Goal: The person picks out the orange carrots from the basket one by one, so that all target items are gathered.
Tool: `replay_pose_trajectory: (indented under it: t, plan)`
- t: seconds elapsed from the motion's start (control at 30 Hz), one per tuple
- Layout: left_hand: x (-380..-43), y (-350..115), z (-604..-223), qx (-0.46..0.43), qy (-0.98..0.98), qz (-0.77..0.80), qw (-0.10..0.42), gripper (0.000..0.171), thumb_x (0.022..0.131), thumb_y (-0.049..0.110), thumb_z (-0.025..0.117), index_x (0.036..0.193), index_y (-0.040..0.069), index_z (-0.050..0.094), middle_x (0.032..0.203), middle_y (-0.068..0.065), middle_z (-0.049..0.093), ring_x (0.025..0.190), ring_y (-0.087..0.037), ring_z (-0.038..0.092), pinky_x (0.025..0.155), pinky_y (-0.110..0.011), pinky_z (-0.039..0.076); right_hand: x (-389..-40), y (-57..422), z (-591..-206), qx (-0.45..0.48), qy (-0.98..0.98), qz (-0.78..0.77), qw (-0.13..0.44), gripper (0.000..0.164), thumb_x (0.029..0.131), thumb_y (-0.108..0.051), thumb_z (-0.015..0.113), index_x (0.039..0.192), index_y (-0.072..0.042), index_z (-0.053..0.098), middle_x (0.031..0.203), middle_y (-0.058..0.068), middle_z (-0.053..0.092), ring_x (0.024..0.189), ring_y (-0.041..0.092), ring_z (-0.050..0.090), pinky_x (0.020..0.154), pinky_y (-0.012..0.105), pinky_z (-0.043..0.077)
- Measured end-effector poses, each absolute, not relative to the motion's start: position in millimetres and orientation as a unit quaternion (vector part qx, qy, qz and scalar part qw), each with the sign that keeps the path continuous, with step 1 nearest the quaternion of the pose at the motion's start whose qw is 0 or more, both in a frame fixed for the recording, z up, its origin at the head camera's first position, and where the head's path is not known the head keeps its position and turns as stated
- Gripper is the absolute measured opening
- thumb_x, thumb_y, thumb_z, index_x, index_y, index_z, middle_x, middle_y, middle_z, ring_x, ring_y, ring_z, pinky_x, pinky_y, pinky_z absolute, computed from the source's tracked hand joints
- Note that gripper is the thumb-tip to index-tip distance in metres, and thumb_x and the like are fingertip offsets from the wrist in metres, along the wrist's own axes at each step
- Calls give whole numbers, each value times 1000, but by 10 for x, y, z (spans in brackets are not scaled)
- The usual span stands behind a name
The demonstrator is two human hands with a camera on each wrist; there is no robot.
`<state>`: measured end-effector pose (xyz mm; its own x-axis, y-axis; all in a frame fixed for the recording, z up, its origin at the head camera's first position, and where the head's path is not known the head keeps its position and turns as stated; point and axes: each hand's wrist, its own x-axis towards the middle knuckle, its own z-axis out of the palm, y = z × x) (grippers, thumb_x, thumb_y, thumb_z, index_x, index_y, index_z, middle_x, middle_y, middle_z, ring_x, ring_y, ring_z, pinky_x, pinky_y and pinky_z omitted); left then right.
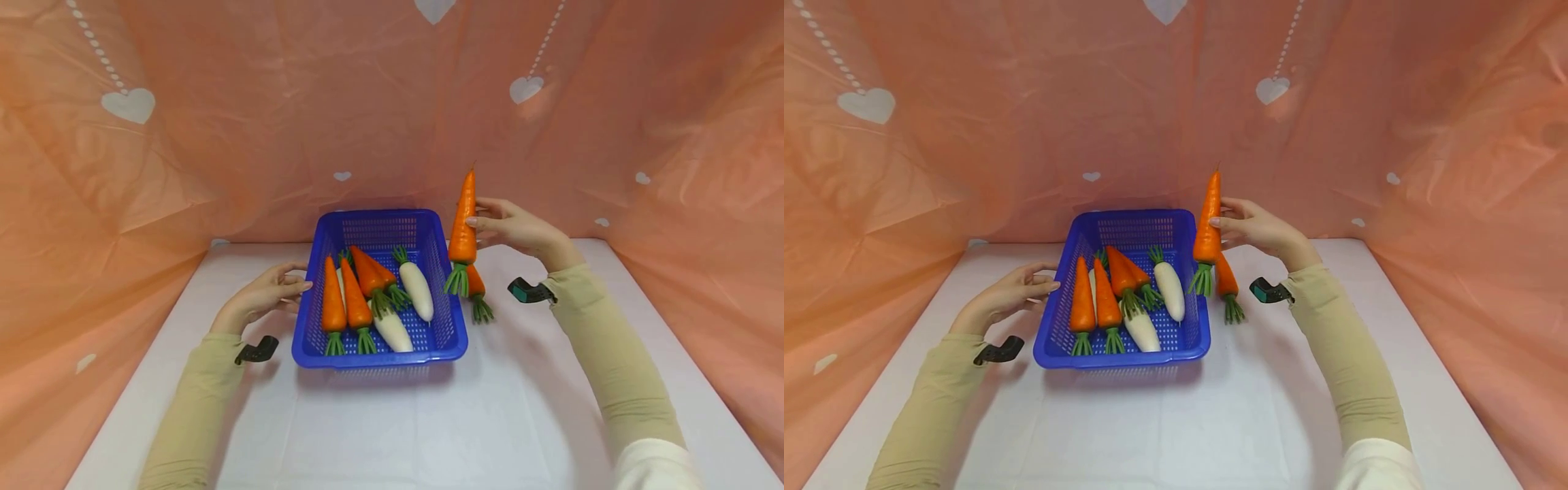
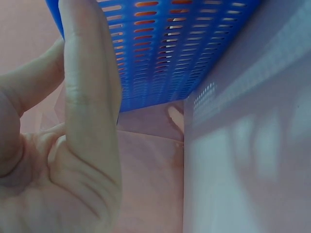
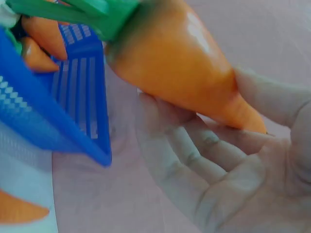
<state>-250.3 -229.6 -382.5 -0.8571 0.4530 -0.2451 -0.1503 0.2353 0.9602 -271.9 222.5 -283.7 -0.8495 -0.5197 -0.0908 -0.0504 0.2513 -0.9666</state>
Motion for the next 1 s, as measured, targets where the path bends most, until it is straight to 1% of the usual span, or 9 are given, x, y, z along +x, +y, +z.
replay_pose_trajectory:
  t: [0.17,0.33,0.43,0.67,0.8,1.0]
  plan:
    - [-2507,-2298,-3820,102,748,608,245,60,97,13,58,144,-4,24,103,-15,63,77,-21,66,71,-37,57,-2702,2422,-2862,-152,780,-581,176,63,102,-21,47,152,-2,13,140,24,38,110,28,55,93,44,49]
    - [-2499,-2298,-3812,100,749,608,246,61,97,14,58,144,-4,23,105,-15,63,78,-21,67,72,-38,57,-2688,2585,-2962,-123,790,-575,175,64,102,-24,47,152,-5,13,141,23,36,118,34,47,95,46,46]
    - [-2494,-2293,-3812,98,749,608,247,61,97,14,58,144,-4,23,105,-15,63,78,-21,67,72,-38,57,-2685,2694,-3058,-107,794,-569,183,66,102,-25,47,153,-6,10,142,24,34,120,36,43,96,48,45]
    - [-2488,-2289,-3817,97,747,609,248,60,97,14,58,144,-3,23,105,-15,62,78,-22,67,71,-38,57,-2716,2912,-3292,-80,807,-547,208,70,102,-28,47,153,-6,5,145,28,28,122,41,40,98,50,43]
    - [-2481,-2284,-3808,95,751,605,247,61,97,15,58,144,-3,24,105,-14,62,79,-22,66,72,-39,57,-2735,2971,-3424,-66,810,-537,228,74,101,-29,50,153,-4,2,145,31,26,126,45,37,99,52,41]
    - [-2475,-2273,-3799,93,752,605,246,61,97,15,58,144,-3,24,106,-14,62,80,-22,66,73,-40,57,-2797,3030,-3640,-52,815,-518,253,77,100,-29,52,153,-4,2,145,33,25,127,47,36,100,55,38]
